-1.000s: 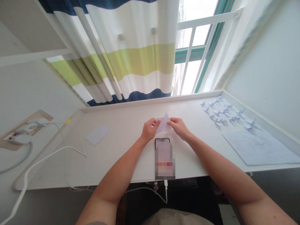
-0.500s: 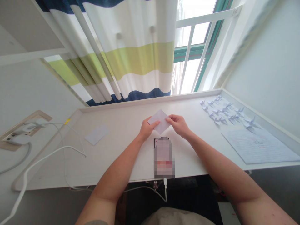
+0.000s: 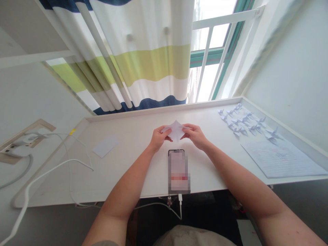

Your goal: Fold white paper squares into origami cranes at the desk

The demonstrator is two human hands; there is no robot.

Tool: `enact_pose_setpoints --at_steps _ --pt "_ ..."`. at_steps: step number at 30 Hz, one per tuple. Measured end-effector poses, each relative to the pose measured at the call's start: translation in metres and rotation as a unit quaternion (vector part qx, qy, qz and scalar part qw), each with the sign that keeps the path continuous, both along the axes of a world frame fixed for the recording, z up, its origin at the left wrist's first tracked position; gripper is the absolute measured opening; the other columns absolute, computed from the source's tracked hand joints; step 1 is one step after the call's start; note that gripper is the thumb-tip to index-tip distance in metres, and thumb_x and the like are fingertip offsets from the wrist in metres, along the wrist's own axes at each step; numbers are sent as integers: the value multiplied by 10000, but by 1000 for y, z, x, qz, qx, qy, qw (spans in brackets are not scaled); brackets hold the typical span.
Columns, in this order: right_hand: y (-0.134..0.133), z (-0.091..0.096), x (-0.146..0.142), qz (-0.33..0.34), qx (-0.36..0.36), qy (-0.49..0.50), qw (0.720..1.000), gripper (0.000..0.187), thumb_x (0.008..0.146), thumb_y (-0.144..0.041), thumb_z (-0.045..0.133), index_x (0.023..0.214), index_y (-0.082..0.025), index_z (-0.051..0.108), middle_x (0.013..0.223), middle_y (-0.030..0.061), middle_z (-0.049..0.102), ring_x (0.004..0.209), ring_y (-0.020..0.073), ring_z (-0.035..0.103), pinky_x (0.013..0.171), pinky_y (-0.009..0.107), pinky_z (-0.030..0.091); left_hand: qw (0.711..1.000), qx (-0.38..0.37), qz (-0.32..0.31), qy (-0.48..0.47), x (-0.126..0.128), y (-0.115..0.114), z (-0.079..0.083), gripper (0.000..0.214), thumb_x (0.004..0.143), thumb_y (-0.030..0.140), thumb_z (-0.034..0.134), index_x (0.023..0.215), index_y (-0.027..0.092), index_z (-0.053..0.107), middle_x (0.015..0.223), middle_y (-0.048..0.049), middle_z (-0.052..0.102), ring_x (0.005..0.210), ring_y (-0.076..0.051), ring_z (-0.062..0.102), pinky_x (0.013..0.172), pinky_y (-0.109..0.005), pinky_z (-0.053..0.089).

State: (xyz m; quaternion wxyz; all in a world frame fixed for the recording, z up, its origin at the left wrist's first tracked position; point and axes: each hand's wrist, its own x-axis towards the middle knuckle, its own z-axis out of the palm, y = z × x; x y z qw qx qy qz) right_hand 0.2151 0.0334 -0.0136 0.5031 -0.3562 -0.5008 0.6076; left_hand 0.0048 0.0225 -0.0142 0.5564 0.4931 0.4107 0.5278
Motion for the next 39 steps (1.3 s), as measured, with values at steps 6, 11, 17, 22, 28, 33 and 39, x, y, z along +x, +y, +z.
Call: enact_pose_setpoints --at_steps 6,11,17,22,28,33,39 --pt "2 4 4 13 -17 27 999 210 737 -387 819 821 -196 839 807 79 799 773 240 752 802 442 653 997 10 -67 -49 -4 2 -2 403 796 504 762 911 119 791 873 -115 777 787 -227 752 726 -392 664" --pt "1 1 3 28 -2 -3 1000 334 795 -512 854 881 -190 831 905 89 815 865 246 763 907 461 636 998 45 31 19 2 1 -4 522 746 499 912 1093 156 728 948 -72 774 768 -179 731 734 -345 646" --pt "0 0 9 -43 112 -195 973 621 779 -420 905 1365 -288 750 1194 97 804 1104 308 755 1013 524 579 987 71 49 137 3 -4 -4 601 764 455 915 1227 185 642 893 -43 782 643 -130 663 640 -261 532" --pt "-3 9 13 -1 194 -262 945 306 901 -510 776 1012 -239 869 1064 95 839 1026 302 762 950 451 566 983 79 21 163 6 -9 -4 488 802 520 881 1077 183 661 776 -22 746 640 -144 663 621 -258 500" --pt "-2 10 8 -29 124 -183 975 420 812 -626 840 876 -211 853 900 78 831 860 259 731 831 404 543 994 76 43 63 8 -5 -1 611 710 586 947 1084 177 689 810 -20 747 680 -138 667 656 -266 544" --pt "-4 6 5 26 72 -146 986 493 820 -681 821 883 -191 835 852 72 801 789 215 698 779 378 527 993 86 75 13 11 -2 -2 596 727 705 891 949 169 754 864 -48 776 743 -146 671 653 -262 546" --pt "-7 6 2 43 81 -158 983 420 807 -570 881 1041 -223 845 1051 90 837 982 254 758 952 436 563 987 92 108 76 12 -7 -5 536 738 689 884 776 170 757 713 -28 723 631 -133 606 577 -252 464"
